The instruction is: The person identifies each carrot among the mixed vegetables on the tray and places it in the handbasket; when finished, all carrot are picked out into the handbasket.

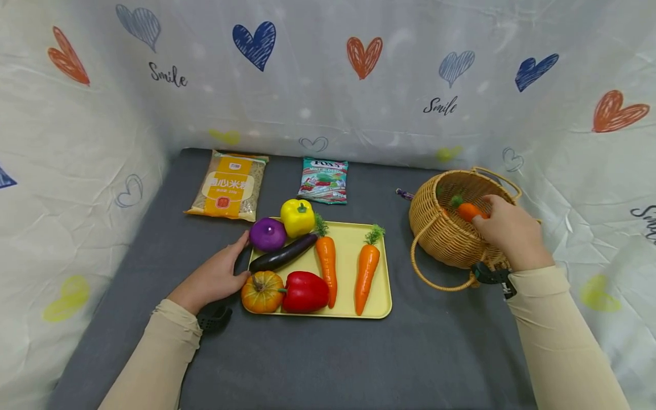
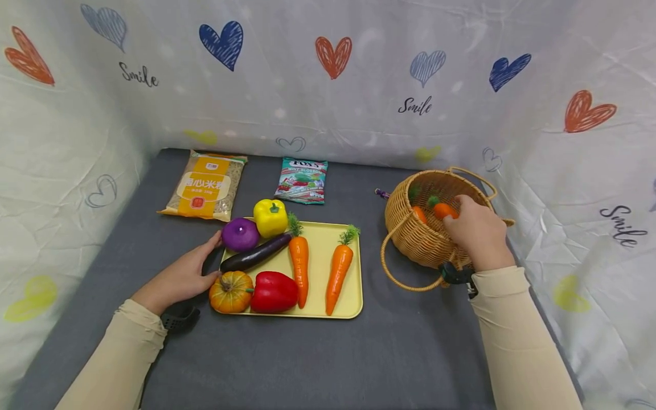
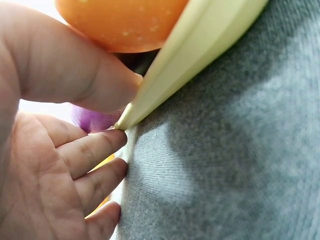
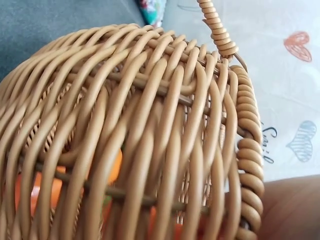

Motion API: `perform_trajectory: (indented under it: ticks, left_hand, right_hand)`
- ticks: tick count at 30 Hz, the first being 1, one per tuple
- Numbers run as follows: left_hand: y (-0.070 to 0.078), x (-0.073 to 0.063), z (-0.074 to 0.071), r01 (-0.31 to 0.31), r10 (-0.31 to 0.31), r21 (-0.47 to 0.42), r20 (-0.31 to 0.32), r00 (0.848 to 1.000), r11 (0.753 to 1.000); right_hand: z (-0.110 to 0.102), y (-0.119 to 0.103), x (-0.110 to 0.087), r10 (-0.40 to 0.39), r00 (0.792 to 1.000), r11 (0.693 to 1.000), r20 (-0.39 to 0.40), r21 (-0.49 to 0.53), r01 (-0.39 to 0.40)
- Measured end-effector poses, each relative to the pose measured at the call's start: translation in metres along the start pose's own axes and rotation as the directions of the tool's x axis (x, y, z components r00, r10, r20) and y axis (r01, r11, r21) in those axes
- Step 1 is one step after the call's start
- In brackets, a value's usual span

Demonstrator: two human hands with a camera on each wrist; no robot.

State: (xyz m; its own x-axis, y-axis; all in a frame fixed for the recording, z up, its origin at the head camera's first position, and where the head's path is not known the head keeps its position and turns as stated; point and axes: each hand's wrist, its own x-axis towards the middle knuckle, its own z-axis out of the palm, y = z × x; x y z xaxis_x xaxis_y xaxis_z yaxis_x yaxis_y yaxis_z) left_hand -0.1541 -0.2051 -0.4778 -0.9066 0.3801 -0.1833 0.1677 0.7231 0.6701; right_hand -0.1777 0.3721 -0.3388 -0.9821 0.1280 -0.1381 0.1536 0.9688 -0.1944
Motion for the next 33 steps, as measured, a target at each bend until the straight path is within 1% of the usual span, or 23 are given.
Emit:
perform_trajectory:
  ticks: [2, 4, 6, 9, 11, 15, 18, 20, 21, 22, 23, 24, 25, 26, 27, 28, 29, 30, 31, 32, 33]
  left_hand:
    - [0.000, 0.000, 0.000, 0.002, -0.002, 0.002, 0.000, 1.000, 1.000]
    - [0.001, 0.000, -0.001, 0.003, -0.003, 0.002, 0.001, 1.000, 1.000]
    - [0.001, 0.000, 0.000, 0.002, -0.002, 0.001, 0.002, 1.000, 1.000]
    - [0.000, 0.000, 0.000, -0.003, 0.003, 0.004, 0.002, 1.000, 1.000]
    - [0.000, 0.000, 0.000, -0.003, 0.003, 0.002, 0.002, 1.000, 1.000]
    - [0.000, -0.001, 0.000, 0.001, -0.001, 0.003, 0.002, 1.000, 1.000]
    - [0.000, -0.001, 0.000, 0.000, 0.000, 0.007, 0.002, 1.000, 1.000]
    - [0.000, 0.001, -0.001, 0.002, -0.002, 0.012, 0.003, 1.000, 1.000]
    - [0.000, 0.001, -0.001, 0.001, -0.001, 0.015, 0.003, 1.000, 1.000]
    - [0.001, 0.001, -0.001, 0.000, 0.000, 0.017, 0.003, 1.000, 1.000]
    - [0.001, 0.002, -0.002, -0.002, 0.002, 0.020, 0.003, 1.000, 1.000]
    - [0.001, 0.002, -0.002, -0.003, 0.003, 0.018, 0.002, 1.000, 1.000]
    - [0.001, 0.002, -0.002, -0.005, 0.005, 0.019, 0.002, 1.000, 1.000]
    - [0.001, 0.002, -0.002, -0.005, 0.005, 0.019, 0.002, 1.000, 1.000]
    - [0.002, 0.002, -0.002, -0.006, 0.006, 0.020, 0.001, 1.000, 1.000]
    - [0.002, 0.002, -0.003, -0.005, 0.005, 0.019, 0.001, 1.000, 1.000]
    - [0.001, 0.001, -0.003, -0.005, 0.005, 0.019, 0.000, 1.000, 1.000]
    - [0.001, 0.001, -0.002, -0.002, 0.002, 0.017, 0.000, 1.000, 1.000]
    - [0.001, 0.000, -0.002, -0.001, 0.001, 0.018, 0.000, 1.000, 1.000]
    - [0.001, -0.001, -0.001, -0.001, 0.001, 0.016, -0.002, 1.000, 1.000]
    - [0.001, -0.002, 0.000, 0.001, -0.001, 0.012, -0.003, 1.000, 1.000]
  right_hand:
    - [0.001, 0.000, 0.002, -0.001, 1.000, 1.000, 0.002, 0.011, 0.001]
    - [0.002, -0.001, 0.003, -0.010, 1.000, 1.000, -0.022, 0.023, 0.010]
    - [0.004, -0.002, 0.005, -0.024, 0.997, 0.999, -0.072, 0.027, 0.026]
    - [0.008, -0.003, 0.008, -0.059, 0.986, 0.997, -0.156, 0.046, 0.067]
    - [0.010, -0.002, 0.011, -0.080, 0.980, 0.995, -0.181, 0.047, 0.090]
    - [0.012, -0.001, 0.015, -0.105, 0.979, 0.992, -0.173, 0.050, 0.115]
    - [0.012, -0.003, 0.015, -0.099, 0.981, 0.993, -0.165, 0.044, 0.107]
    - [0.011, -0.005, 0.012, -0.083, 0.980, 0.995, -0.178, 0.044, 0.092]
    - [0.010, -0.008, 0.008, -0.073, 0.978, 0.996, -0.196, 0.045, 0.083]
    - [0.009, -0.011, 0.003, -0.071, 0.969, 0.995, -0.236, 0.045, 0.084]
    - [0.009, -0.016, -0.003, -0.075, 0.955, 0.994, -0.287, 0.050, 0.093]
    - [0.009, -0.022, -0.011, -0.082, 0.933, 0.992, -0.351, 0.064, 0.111]
    - [0.010, -0.029, -0.019, -0.097, 0.897, 0.986, -0.432, 0.081, 0.146]
    - [0.013, -0.037, -0.028, -0.124, 0.845, 0.975, -0.520, 0.097, 0.202]
    - [0.019, -0.047, -0.038, -0.154, 0.778, 0.955, -0.609, 0.109, 0.275]
    - [0.027, -0.056, -0.048, -0.196, 0.701, 0.925, -0.686, 0.108, 0.365]
    - [0.036, -0.066, -0.058, -0.240, 0.626, 0.885, -0.742, 0.098, 0.455]
    - [0.047, -0.077, -0.066, -0.289, 0.547, 0.835, -0.786, 0.073, 0.546]
    - [0.061, -0.086, -0.073, -0.342, 0.482, 0.781, -0.807, 0.042, 0.623]
    - [0.074, -0.095, -0.079, -0.397, 0.437, 0.731, -0.807, 0.010, 0.682]
    - [0.088, -0.104, -0.083, -0.450, 0.410, 0.684, -0.793, -0.011, 0.729]
